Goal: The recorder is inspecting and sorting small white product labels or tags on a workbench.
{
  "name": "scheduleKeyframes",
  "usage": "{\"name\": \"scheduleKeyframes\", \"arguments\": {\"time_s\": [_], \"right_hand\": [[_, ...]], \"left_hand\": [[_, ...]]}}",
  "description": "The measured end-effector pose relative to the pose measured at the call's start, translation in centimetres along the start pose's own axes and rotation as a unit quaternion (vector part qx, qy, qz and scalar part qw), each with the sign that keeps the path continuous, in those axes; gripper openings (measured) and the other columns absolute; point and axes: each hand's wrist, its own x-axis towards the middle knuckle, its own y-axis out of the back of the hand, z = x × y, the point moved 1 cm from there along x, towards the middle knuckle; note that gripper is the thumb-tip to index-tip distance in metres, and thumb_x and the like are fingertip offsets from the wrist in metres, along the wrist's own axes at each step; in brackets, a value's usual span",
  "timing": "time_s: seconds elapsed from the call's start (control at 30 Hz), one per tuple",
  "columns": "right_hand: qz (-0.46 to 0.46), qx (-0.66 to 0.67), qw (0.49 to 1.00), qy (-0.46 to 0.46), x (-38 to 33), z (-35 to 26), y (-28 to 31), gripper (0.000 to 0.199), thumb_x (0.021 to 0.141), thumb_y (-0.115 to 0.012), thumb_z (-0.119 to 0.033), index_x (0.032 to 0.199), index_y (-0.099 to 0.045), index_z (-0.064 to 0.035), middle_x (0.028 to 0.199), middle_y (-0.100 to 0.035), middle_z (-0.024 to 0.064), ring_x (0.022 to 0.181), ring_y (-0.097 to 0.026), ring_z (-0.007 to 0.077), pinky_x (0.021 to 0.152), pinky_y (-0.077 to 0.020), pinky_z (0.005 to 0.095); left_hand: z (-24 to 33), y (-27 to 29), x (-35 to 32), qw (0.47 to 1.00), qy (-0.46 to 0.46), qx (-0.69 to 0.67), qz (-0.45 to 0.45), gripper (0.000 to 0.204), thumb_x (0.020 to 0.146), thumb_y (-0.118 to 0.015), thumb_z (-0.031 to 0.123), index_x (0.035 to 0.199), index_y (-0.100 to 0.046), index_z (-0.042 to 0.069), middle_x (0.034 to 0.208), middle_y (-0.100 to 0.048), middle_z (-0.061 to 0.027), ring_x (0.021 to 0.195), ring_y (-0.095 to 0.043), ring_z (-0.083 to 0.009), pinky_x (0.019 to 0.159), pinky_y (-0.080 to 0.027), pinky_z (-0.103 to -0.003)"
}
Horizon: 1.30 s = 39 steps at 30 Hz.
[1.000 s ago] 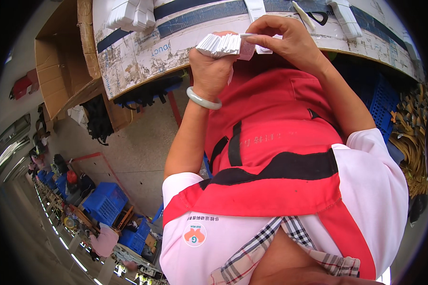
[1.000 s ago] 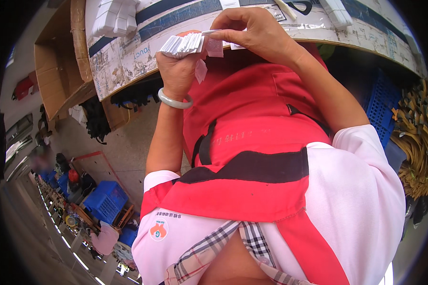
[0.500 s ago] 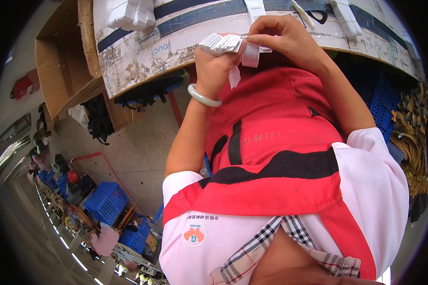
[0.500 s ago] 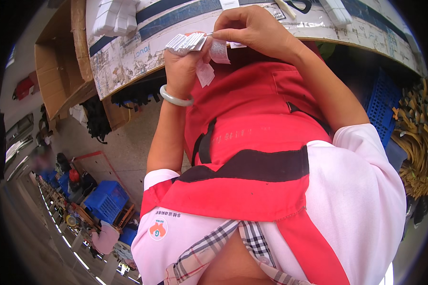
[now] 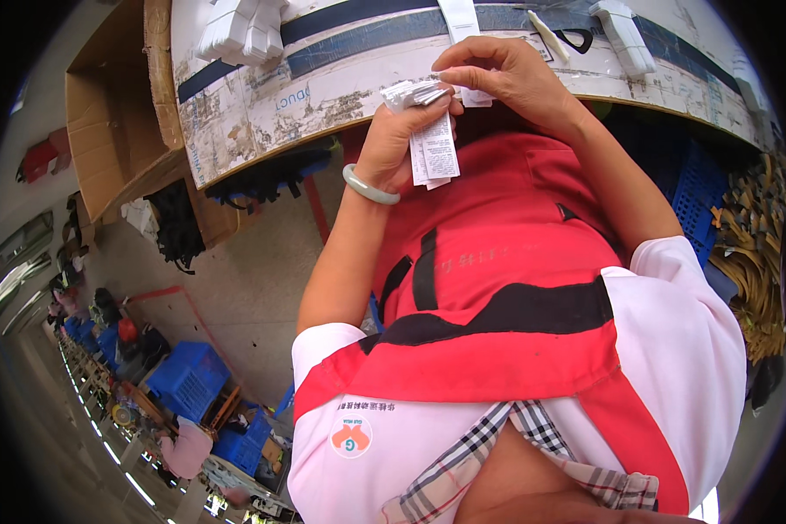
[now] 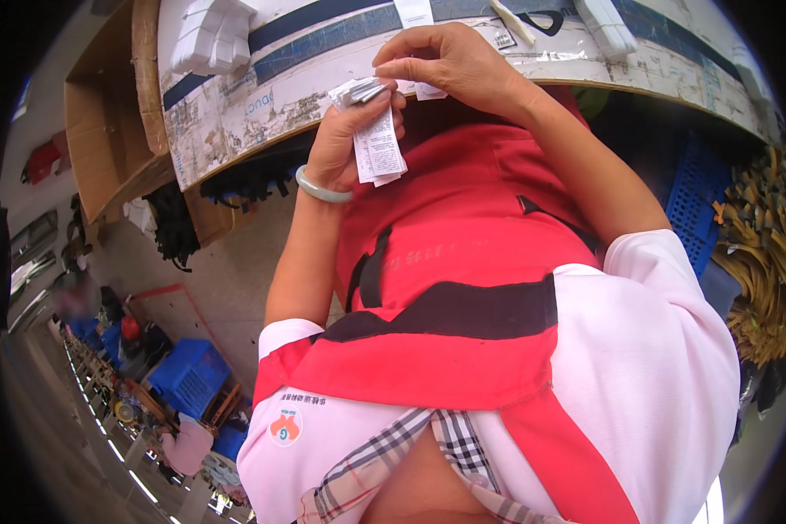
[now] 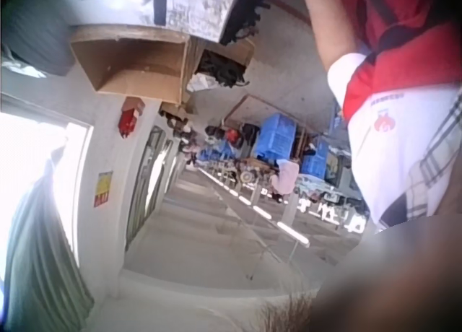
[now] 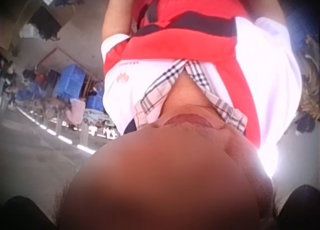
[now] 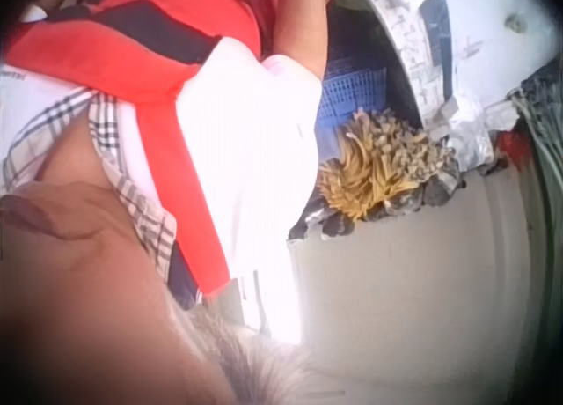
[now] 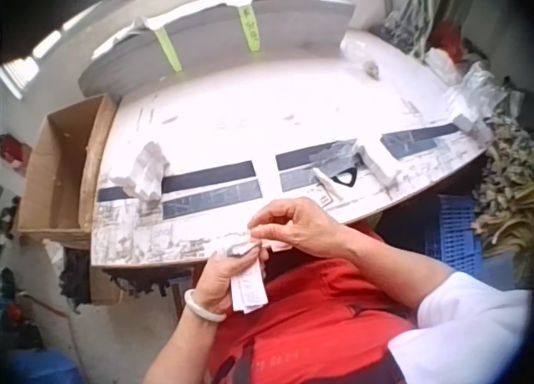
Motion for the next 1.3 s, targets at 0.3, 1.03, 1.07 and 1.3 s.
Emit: {"name": "scheduleKeyframes", "arguments": {"time_s": [0.3,1.03,1.07,1.3], "right_hand": [[0.143,-0.27,0.949,0.08,2.4,1.8,3.3,0.012,0.084,-0.072,-0.016,0.091,-0.073,-0.0059,0.091,-0.061,0.0091,0.078,-0.062,0.0234,0.069,-0.0504,0.0323],[0.187,-0.219,0.956,0.049,2.0,1.0,2.0,0.01,0.081,-0.074,-0.01,0.086,-0.07,-0.0019,0.089,-0.06,0.0083,0.076,-0.062,0.0211,0.066,-0.0497,0.0304],[0.18,-0.207,0.961,0.041,2.1,1.1,2.1,0.01,0.081,-0.074,-0.01,0.087,-0.07,-0.002,0.088,-0.06,0.0086,0.077,-0.062,0.0213,0.066,-0.0499,0.0305],[0.153,-0.24,0.952,0.111,2.2,2.7,2.6,0.012,0.081,-0.074,-0.012,0.088,-0.07,-0.0032,0.088,-0.06,0.0088,0.077,-0.063,0.0242,0.068,-0.0506,0.0325]], "left_hand": [[0.6,-0.7,0.6,0.992,-0.089,0.075,0.038,0.016,0.08,-0.076,0.004,0.092,-0.067,-0.002,0.077,-0.067,-0.0082,0.066,-0.065,-0.0154,0.059,-0.054,-0.027],[1.8,-1.4,1.0,0.898,-0.271,0.317,0.136,0.018,0.08,-0.074,0.001,0.098,-0.073,-0.001,0.078,-0.067,0.0005,0.07,-0.056,-0.0035,0.06,-0.046,-0.021],[1.8,-1.4,1.0,0.902,-0.25,0.323,0.137,0.018,0.08,-0.073,0.0,0.098,-0.073,-0.001,0.078,-0.067,0.0007,0.07,-0.057,-0.0038,0.06,-0.046,-0.021],[1.2,-1.3,1.8,0.902,-0.261,0.308,0.15,0.02,0.078,-0.074,-0.001,0.099,-0.072,0.0,0.078,-0.069,-0.0012,0.071,-0.06,-0.0066,0.064,-0.049,-0.023]]}}
